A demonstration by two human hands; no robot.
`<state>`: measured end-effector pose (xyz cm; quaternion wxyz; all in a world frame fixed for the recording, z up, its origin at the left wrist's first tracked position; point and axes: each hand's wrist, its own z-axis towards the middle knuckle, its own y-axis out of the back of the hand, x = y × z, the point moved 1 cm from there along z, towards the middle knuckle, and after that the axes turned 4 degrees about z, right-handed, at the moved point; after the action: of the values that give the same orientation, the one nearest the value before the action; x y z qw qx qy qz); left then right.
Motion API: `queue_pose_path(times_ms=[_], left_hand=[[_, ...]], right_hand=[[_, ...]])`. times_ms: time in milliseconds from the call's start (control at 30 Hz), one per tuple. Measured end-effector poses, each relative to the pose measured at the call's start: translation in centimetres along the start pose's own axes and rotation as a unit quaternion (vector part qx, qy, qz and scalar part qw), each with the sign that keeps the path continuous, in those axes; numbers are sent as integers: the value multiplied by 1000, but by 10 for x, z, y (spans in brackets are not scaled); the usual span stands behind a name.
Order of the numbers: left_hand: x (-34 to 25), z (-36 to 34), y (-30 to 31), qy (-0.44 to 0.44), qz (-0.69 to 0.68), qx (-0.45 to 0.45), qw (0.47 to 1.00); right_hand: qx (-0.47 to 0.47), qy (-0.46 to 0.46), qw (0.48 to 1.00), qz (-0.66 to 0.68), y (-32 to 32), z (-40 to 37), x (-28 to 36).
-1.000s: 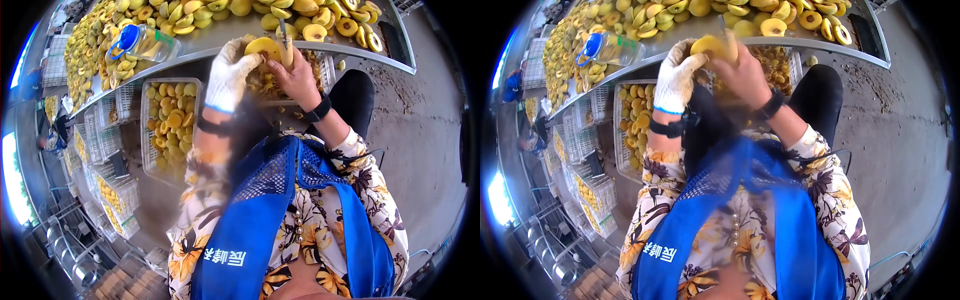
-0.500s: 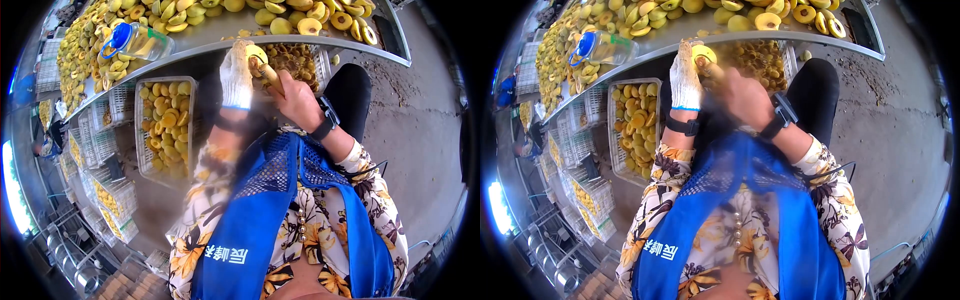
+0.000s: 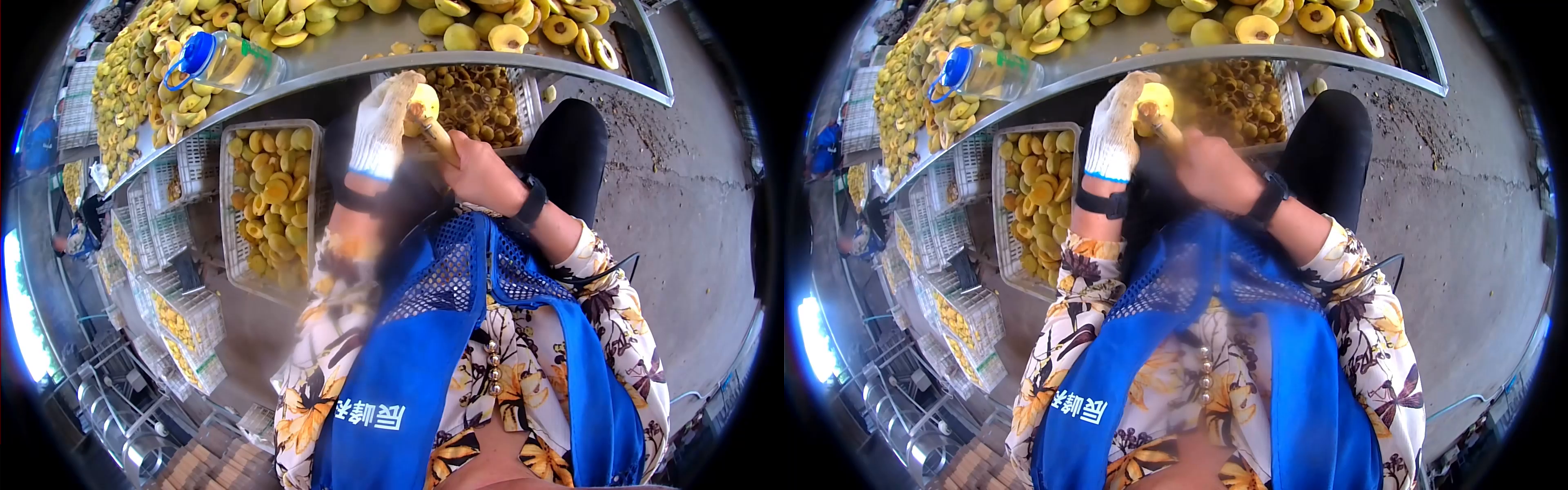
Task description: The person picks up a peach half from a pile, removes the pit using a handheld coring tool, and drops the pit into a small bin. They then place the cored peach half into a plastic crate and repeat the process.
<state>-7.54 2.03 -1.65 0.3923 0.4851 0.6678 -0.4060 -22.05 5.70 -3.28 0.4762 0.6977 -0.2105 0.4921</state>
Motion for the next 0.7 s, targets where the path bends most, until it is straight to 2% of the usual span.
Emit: queue_pose_path(times_ms=[33,100,167,233,367,467,533,567,600,633,667,700], left_hand=[[6,-3,-3,-21,-39,-4,999],[15,-2,-2,-40,-112,-5,993],[20,-2,-4,31,-174,-31,984],[24,0,-4,-10,-110,-32,993],[30,6,-3,-68,-60,-17,996],[23,3,-6,89,-185,48,978],[26,9,5,86,-250,81,961],[26,12,13,84,-282,97,951],[21,14,25,71,-295,0,953],[19,18,49,22,-269,-53,961],[16,17,85,40,-329,-38,943],[15,13,121,-8,-261,-15,965]], right_hand=[[-10,-30,998,63,-3,1,-2],[26,-85,983,162,-5,0,9],[74,-155,955,243,-5,-1,12],[131,-237,913,306,-5,-1,9],[163,-268,865,392,-2,-2,15],[204,-272,798,497,-5,-2,5],[236,-261,732,583,-5,0,2],[253,-224,726,599,-5,-2,5],[270,-187,719,613,-5,-4,10],[288,-151,710,624,-4,-5,12],[261,-178,700,641,-2,-5,10],[223,-213,702,642,5,-2,8]])
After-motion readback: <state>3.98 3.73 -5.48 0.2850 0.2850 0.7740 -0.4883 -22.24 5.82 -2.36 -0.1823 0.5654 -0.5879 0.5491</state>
